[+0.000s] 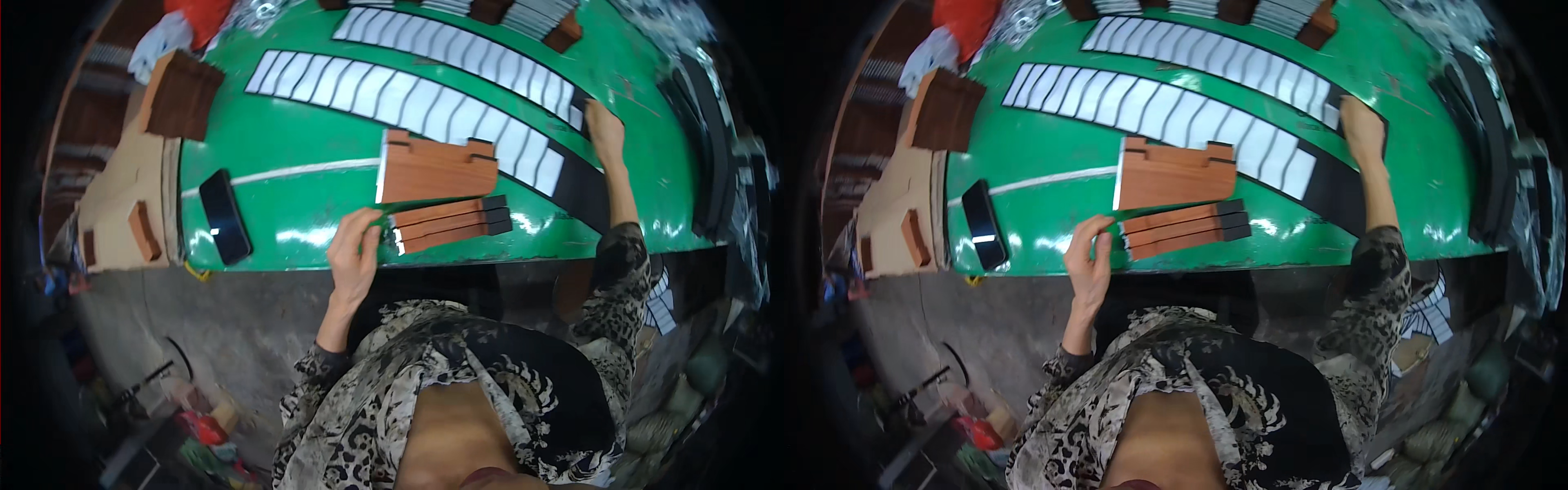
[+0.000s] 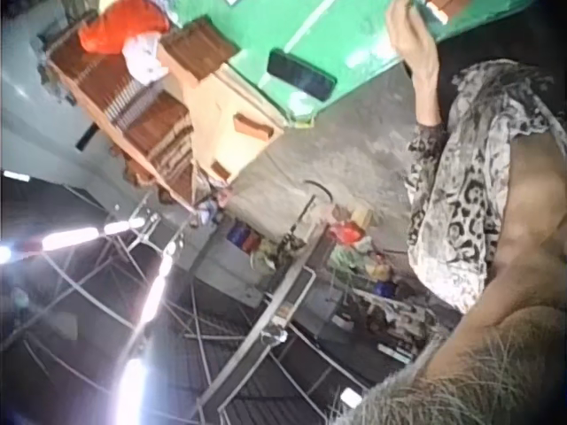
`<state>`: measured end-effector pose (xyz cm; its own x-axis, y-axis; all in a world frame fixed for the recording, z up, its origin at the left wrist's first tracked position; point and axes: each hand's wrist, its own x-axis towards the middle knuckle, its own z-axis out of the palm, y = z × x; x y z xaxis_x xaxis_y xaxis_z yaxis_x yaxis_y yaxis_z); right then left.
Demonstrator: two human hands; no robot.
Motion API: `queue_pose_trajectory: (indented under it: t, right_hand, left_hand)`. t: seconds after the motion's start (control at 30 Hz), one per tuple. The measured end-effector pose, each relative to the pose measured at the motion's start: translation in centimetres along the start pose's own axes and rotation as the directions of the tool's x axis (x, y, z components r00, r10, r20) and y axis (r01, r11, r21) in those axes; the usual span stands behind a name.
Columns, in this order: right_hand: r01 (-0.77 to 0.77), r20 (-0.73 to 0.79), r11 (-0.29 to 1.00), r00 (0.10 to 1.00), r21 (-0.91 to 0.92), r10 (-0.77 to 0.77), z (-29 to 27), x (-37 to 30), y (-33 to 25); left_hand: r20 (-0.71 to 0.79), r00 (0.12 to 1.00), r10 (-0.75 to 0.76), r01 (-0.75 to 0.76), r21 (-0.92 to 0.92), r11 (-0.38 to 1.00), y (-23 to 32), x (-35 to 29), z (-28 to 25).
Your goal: Applying black protective pads or strips to wood-colored furniture components.
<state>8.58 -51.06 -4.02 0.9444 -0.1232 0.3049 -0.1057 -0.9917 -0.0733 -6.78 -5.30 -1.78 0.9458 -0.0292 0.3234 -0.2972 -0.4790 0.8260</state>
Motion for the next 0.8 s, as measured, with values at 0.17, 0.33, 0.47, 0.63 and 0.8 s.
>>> queue_pose_trajectory:
  t: [0.17,0.33,0.47,0.63,0.8]
  right_hand:
    - [-0.390,0.303,0.247,0.896,0.887,0.325,-3.8,-2.6,-5.8]
    - [-0.510,0.500,-0.055,0.856,0.858,-0.128,-9.7,-8.1,-13.5]
    - [-0.511,0.480,0.037,0.776,0.859,-0.408,-10.3,-11.4,-18.8]
    - [0.168,0.075,0.458,0.882,0.873,-0.466,-9.9,-12.4,-24.8]
    - [0.415,-0.077,0.601,0.859,0.684,-0.505,-9.5,-12.9,-26.5]
  left_hand:
    - [0.001,1.000,-0.014,0.014,-0.031,0.999,0.1,-0.8,-0.6]
    - [0.084,0.996,0.000,0.009,-0.109,0.994,-0.4,0.2,-0.7]
    - [0.123,0.992,-0.036,0.057,-0.169,0.984,-1.0,0.9,-0.4]
    - [0.022,0.999,0.046,-0.043,-0.111,0.993,-1.0,1.0,0.4]
    - [-0.007,0.996,0.086,-0.087,-0.100,0.991,-1.0,0.8,0.6]
